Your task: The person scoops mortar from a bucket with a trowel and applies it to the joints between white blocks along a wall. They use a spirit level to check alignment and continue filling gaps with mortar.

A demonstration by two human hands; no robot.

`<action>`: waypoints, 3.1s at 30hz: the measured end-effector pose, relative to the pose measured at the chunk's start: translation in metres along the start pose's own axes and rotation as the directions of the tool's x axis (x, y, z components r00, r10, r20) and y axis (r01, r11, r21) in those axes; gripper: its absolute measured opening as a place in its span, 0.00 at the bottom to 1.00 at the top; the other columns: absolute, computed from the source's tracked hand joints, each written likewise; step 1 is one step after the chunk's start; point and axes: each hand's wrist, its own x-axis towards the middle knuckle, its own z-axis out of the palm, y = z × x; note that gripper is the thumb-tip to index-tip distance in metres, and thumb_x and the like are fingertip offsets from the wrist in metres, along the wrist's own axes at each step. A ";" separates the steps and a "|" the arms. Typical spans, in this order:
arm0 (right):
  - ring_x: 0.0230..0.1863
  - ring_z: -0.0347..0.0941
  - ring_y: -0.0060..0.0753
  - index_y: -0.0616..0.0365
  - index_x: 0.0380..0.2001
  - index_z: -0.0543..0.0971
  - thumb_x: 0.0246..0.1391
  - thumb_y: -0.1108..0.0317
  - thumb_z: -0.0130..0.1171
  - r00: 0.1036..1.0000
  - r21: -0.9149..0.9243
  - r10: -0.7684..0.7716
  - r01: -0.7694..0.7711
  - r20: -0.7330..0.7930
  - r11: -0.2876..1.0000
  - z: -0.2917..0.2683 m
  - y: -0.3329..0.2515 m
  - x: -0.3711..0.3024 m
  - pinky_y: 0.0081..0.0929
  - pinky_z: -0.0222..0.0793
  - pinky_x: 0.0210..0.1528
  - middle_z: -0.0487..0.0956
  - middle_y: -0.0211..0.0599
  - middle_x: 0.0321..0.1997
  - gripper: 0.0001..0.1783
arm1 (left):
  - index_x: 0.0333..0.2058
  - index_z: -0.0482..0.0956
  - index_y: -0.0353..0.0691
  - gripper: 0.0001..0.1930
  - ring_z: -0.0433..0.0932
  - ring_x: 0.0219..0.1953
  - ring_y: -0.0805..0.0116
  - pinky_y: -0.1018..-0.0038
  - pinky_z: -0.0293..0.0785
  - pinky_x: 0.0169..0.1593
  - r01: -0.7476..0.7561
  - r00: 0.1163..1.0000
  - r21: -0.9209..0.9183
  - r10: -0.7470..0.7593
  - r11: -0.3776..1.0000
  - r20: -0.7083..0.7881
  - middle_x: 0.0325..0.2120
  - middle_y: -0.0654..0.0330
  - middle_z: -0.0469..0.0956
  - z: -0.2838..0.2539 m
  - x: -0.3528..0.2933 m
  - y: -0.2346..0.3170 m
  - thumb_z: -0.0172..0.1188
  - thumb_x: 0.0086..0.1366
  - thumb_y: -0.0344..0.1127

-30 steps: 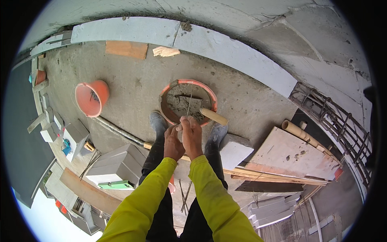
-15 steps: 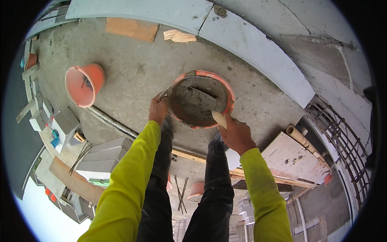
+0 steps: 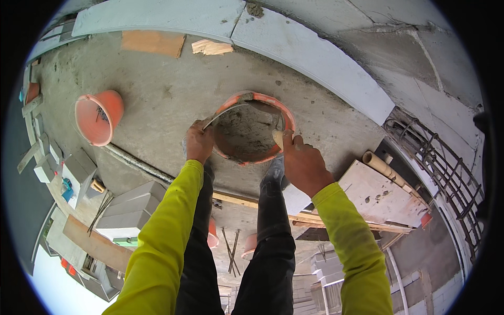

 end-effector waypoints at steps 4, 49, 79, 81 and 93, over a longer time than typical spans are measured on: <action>0.33 0.79 0.53 0.66 0.60 0.64 0.51 0.71 0.58 0.981 0.118 0.167 -0.178 0.094 0.977 -0.017 0.020 -0.033 0.45 0.78 0.35 0.74 0.52 0.39 0.32 | 0.47 0.84 0.40 0.16 0.80 0.39 0.52 0.66 0.74 0.46 -0.226 0.973 -0.042 0.224 0.973 -0.060 0.35 0.47 0.80 0.016 0.004 0.016 0.54 0.61 0.27; 0.17 0.66 0.18 0.65 0.59 0.65 0.58 0.71 0.61 0.930 0.880 -0.046 -0.361 0.366 -0.307 0.154 -0.020 -0.048 0.23 0.63 0.20 0.70 0.28 0.21 0.28 | 0.36 0.80 0.29 0.08 0.78 0.30 0.54 0.66 0.72 0.36 -0.345 0.937 0.229 0.317 0.910 0.149 0.29 0.49 0.76 0.031 -0.012 0.062 0.54 0.60 0.25; 0.20 0.73 0.27 0.61 0.40 0.75 0.53 0.62 0.59 0.816 0.841 0.459 -0.060 0.352 -0.538 -0.095 0.220 -0.082 0.27 0.68 0.18 0.77 0.36 0.29 0.15 | 0.67 0.57 0.28 0.39 0.76 0.54 0.44 0.60 0.73 0.57 0.092 0.990 0.410 -0.040 0.907 -0.133 0.54 0.34 0.73 -0.015 -0.009 -0.026 0.60 0.57 0.32; 0.20 0.73 0.28 0.60 0.42 0.74 0.53 0.61 0.58 0.846 0.795 0.414 -0.020 0.337 -0.607 -0.105 0.228 -0.078 0.27 0.67 0.18 0.78 0.38 0.30 0.17 | 0.67 0.58 0.28 0.39 0.76 0.54 0.44 0.60 0.73 0.57 0.126 0.987 0.420 -0.073 0.899 -0.140 0.54 0.34 0.73 -0.015 -0.012 -0.029 0.60 0.57 0.33; 0.26 0.70 0.25 0.71 0.52 0.72 0.54 0.65 0.53 0.764 0.611 0.572 0.306 0.300 -0.730 -0.161 0.229 -0.062 0.22 0.71 0.27 0.77 0.58 0.44 0.25 | 0.64 0.62 0.26 0.37 0.77 0.53 0.43 0.60 0.73 0.57 0.146 0.984 0.349 -0.101 0.926 -0.145 0.51 0.35 0.76 0.012 -0.006 -0.041 0.61 0.57 0.36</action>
